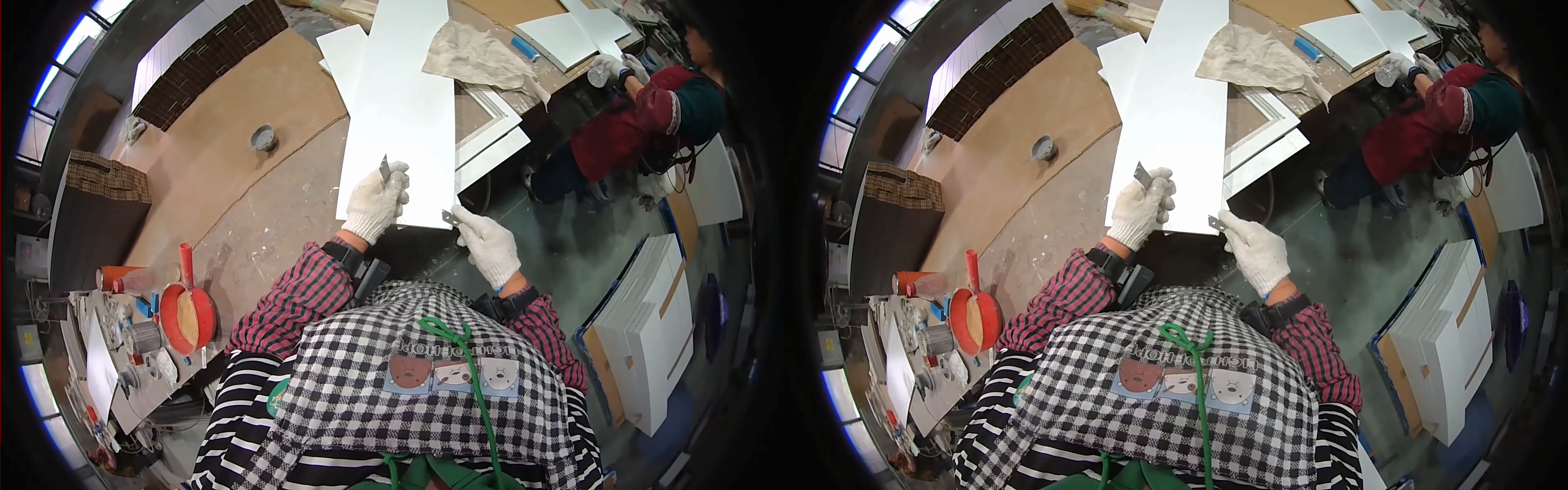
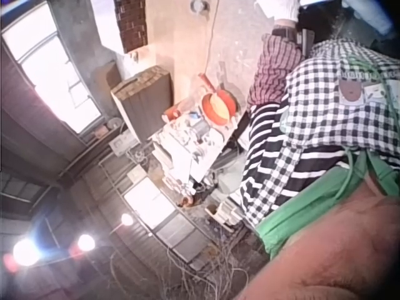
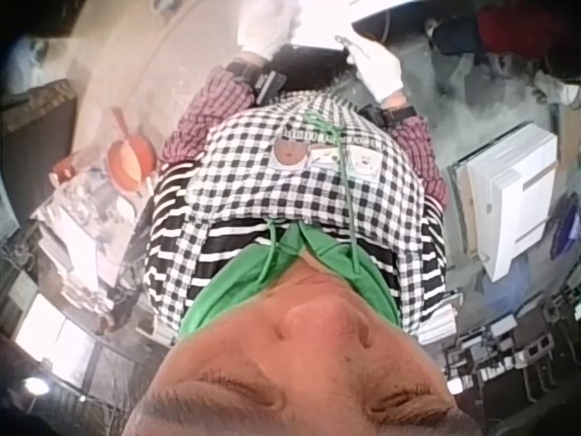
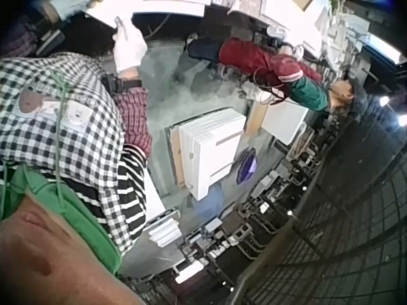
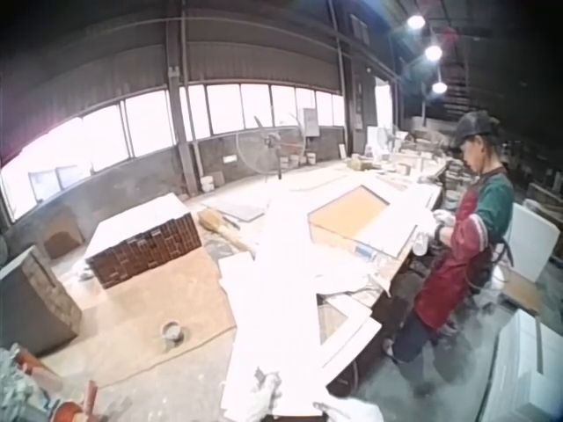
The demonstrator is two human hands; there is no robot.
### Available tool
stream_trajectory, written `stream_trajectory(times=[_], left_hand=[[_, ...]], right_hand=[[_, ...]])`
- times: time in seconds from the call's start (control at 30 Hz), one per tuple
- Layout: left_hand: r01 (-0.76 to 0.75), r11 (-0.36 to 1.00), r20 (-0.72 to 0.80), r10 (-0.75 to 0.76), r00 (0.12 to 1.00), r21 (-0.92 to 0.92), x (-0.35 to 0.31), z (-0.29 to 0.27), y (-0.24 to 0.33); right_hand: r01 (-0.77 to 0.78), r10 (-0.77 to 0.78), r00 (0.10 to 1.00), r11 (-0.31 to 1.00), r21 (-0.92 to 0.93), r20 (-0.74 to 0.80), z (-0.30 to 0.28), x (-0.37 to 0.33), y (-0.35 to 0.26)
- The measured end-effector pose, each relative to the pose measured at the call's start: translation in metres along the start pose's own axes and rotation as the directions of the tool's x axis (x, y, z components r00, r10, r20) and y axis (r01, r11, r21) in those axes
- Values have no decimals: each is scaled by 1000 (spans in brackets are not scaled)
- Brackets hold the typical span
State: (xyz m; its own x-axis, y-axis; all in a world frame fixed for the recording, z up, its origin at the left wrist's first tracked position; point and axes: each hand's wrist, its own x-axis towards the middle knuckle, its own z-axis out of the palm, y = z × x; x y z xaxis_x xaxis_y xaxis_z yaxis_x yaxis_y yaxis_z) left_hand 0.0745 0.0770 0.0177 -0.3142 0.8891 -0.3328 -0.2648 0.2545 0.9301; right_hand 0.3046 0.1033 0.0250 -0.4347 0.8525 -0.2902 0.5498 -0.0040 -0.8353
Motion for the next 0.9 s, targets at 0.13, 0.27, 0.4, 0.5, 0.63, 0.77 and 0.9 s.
stream_trajectory(times=[0.13, 0.27, 0.4, 0.5, 0.63, 0.77, 0.9], left_hand=[[23, 1000, -17, -23, 1000, 19, -2, 1, 3], [-4, 1000, -3, 4, 1000, -6, -1, 0, -1], [-7, 1000, -2, 7, 1000, -20, 0, 1, -2], [-13, 1000, 7, 13, 1000, 3, 0, -1, -1], [-8, 1000, 13, 8, 1000, 13, 0, 0, 0], [-10, 1000, 7, 10, 1000, 27, 0, -2, -2], [-4, 1000, 11, 3, 1000, 22, 0, 1, -1]], right_hand=[[-21, 21, 1000, 999, 44, 22, -2, -1, 0], [-51, 50, 998, 997, 51, 30, -4, -2, -3], [-86, 83, 995, 995, 56, 50, -6, -3, -4], [-136, 131, 988, 989, 58, 78, -11, -4, -13], [-110, 106, 993, 992, 66, 60, -11, -6, -8], [-196, 187, 977, 976, 93, 99, -15, -9, -14], [-158, 143, 980, 982, 100, 142, -12, -11, -10]])
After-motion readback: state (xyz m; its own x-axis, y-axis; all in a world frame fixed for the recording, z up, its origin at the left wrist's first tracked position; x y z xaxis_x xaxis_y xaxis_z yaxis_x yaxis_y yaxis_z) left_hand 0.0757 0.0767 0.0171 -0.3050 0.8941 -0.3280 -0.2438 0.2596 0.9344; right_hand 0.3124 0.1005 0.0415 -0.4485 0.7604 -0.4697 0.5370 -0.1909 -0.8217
